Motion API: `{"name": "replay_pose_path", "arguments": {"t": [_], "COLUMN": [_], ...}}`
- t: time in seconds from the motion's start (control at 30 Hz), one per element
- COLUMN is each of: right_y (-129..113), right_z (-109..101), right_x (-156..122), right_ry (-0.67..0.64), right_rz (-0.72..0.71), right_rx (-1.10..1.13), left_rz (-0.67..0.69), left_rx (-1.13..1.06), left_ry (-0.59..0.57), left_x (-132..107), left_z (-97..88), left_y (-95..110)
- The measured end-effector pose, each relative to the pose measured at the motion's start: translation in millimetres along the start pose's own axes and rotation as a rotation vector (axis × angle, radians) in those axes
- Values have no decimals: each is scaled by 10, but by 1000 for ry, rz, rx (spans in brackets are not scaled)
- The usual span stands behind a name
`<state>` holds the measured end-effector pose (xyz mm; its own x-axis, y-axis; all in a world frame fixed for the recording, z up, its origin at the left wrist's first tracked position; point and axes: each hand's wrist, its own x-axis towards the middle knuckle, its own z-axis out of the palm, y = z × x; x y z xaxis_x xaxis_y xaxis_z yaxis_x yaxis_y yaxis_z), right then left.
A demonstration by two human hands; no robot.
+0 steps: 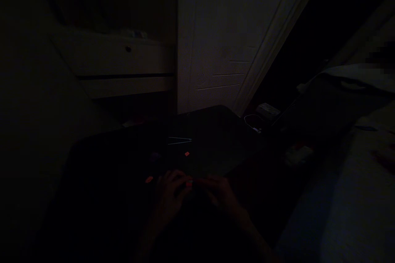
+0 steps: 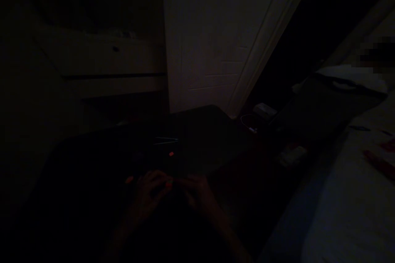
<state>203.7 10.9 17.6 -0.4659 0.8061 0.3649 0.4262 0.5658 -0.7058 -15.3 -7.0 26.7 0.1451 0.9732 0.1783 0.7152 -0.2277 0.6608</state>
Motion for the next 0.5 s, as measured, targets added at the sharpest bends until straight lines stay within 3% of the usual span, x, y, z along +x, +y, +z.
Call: {"name": "replay_pose_path", "arguments": {"t": [0.23,0.5], "right_y": [-52,-14], "right_z": [-1,-64], "right_x": [26,-67], "right_ry": [71,49], "right_rz": [-26,-92], "right_rx": [18,47], "left_rz": [-20,-6], "left_rx": [19,13], "left_ry": [-1,-8], "left_x": [-5,-7], "left_z": [-8,-30], "left_y": [27,22]}}
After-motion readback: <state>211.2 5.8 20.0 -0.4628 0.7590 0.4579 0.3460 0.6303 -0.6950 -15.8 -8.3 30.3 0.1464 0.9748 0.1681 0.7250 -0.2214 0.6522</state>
